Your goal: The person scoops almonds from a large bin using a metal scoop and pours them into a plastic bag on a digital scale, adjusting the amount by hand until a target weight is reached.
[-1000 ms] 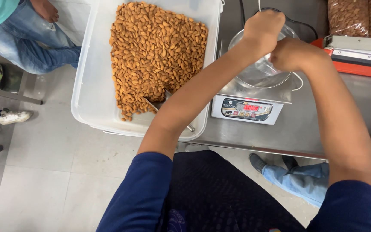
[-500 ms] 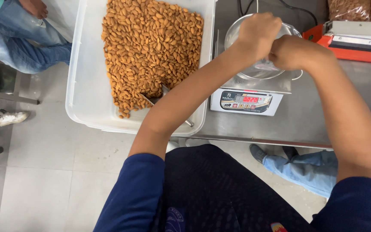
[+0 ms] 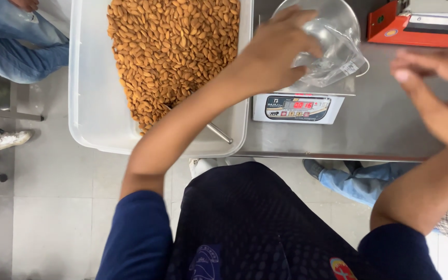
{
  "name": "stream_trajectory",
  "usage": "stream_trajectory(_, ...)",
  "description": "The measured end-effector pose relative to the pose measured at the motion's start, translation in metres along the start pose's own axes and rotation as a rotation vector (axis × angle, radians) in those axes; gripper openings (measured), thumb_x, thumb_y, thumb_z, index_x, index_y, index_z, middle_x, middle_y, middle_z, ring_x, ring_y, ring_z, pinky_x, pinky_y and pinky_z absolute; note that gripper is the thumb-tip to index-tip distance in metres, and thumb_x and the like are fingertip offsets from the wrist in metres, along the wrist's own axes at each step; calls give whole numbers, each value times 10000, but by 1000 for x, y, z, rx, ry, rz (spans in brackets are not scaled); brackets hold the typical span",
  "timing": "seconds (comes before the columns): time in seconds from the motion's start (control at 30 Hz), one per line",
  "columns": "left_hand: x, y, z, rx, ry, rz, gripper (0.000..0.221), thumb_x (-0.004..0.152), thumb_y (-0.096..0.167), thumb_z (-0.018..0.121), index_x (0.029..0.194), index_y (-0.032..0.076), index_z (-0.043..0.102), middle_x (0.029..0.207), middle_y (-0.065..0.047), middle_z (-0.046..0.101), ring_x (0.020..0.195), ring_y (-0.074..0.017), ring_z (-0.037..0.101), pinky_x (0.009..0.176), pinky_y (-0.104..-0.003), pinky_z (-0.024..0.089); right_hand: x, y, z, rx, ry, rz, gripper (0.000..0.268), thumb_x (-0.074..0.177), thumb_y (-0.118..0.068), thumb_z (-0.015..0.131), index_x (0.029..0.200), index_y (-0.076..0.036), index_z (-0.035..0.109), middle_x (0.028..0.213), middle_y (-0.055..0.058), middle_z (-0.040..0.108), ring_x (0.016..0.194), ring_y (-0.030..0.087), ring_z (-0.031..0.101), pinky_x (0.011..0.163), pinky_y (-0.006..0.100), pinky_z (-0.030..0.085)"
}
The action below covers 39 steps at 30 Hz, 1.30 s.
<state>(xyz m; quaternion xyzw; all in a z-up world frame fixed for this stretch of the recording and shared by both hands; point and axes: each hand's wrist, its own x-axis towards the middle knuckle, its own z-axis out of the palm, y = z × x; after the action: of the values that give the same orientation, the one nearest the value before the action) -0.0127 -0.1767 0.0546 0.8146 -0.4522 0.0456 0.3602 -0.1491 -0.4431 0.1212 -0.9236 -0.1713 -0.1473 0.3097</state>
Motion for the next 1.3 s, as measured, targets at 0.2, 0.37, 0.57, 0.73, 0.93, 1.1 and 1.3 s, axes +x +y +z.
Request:
stream_trajectory(0.2,-101,13,-78,1,196,-154,255,911,158,835,1150,88,777,1429,-181,619,1335,-384,581,1117,-443,484,-50,-22,29,180,9,158,109,1048,-26,728,1157,-22,727,1041,101,755,947,148,739,896,246,574)
stream_trajectory(0.37,-193,-10,-76,91,381,-472,241,905,137,815,1129,58,773,1275,-154,716,1171,-331,696,988,-400,556,-59,-34,100,186,-47,202,209,942,-57,761,1150,-79,759,1047,67,779,927,159,762,839,281,582)
stream_trajectory(0.57,-266,-29,-76,429,486,-683,230,916,114,781,1120,11,755,1230,-172,707,1088,-370,672,927,-443,536,-37,-78,176,124,-3,16,226,898,-82,786,1118,-65,743,1123,90,743,1004,258,730,878,359,578)
stream_trajectory(0.73,-291,-35,-80,648,478,-687,217,941,134,755,1129,27,757,1230,-157,697,1086,-369,656,957,-470,503,-26,-88,211,52,3,-113,187,873,-81,794,1052,-60,743,1092,76,710,982,287,676,851,408,545)
stream_trajectory(0.93,-287,-31,-77,487,538,-712,225,904,185,776,1071,36,753,1175,-134,715,1030,-364,664,894,-454,515,-20,-99,230,-56,69,-81,184,848,-111,824,1012,-61,757,938,62,692,853,285,595,780,410,492)
stream_trajectory(1.1,-281,-24,-80,427,660,-750,233,901,178,772,1104,67,750,1110,-96,739,966,-299,699,786,-397,561,-17,-103,237,-131,27,33,188,858,-160,839,994,-58,759,770,36,674,751,256,606,723,395,498)
stream_trajectory(1.3,-296,-35,-70,357,857,-614,257,914,44,756,1166,22,711,930,-65,728,790,-207,720,689,-329,566,25,-126,239,-293,-309,160,307,907,-334,741,1088,-88,769,835,83,729,703,298,692,647,413,545)
